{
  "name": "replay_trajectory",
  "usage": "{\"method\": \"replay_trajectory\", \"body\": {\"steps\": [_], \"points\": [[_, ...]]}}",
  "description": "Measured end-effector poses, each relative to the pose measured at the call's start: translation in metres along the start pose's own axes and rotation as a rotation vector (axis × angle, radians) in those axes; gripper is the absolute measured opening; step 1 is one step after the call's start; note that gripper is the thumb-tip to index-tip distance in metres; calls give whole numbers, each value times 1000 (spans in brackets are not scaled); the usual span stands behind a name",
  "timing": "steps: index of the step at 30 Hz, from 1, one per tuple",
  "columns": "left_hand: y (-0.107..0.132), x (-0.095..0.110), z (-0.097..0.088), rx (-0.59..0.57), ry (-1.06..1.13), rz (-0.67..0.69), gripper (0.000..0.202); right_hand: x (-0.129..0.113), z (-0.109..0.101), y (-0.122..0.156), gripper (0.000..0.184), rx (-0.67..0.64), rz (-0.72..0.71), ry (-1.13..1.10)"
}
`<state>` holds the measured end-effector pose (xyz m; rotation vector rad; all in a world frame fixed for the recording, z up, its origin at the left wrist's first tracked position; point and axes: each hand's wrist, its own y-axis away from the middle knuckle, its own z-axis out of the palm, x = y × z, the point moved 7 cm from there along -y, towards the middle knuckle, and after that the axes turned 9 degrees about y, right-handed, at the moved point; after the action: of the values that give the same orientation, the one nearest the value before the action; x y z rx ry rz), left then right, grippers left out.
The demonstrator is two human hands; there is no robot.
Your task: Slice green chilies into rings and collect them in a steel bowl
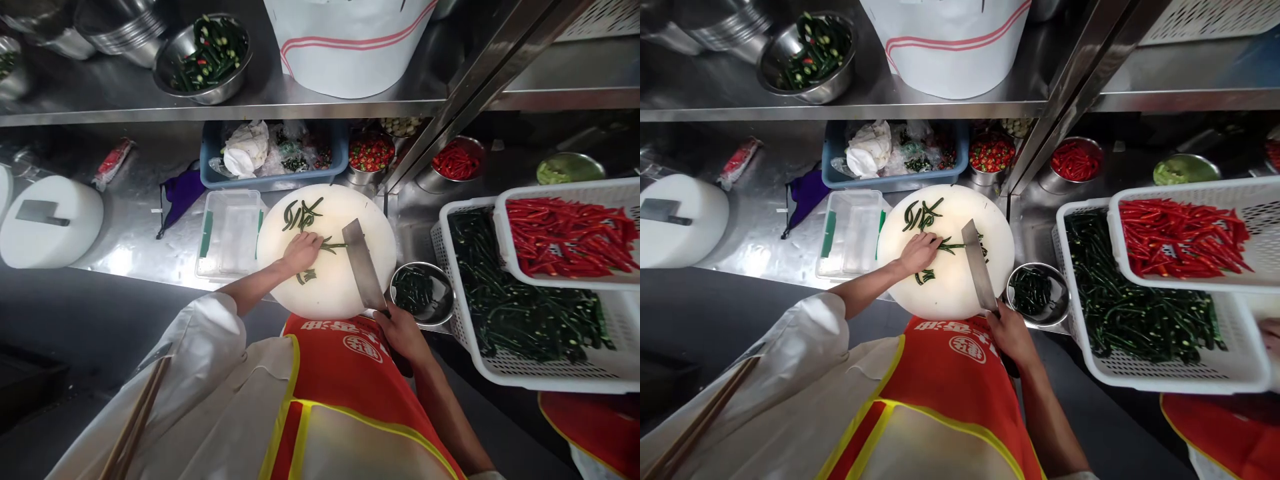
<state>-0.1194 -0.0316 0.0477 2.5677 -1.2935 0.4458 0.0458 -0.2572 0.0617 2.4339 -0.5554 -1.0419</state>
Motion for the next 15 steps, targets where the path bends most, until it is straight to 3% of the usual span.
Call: {"method": "replay_trajectory", "body": {"steps": [6,10,15], "points": [[8,15,11,57,24,-124,36,-17,2,8,45,-9,-38,254],[12,9,13,66,61,-168,39,-29,9,11,46,-53,-95,339],[14,7,8,80,245,-27,37,-36,10,16,47,-40,-117,349]]}}
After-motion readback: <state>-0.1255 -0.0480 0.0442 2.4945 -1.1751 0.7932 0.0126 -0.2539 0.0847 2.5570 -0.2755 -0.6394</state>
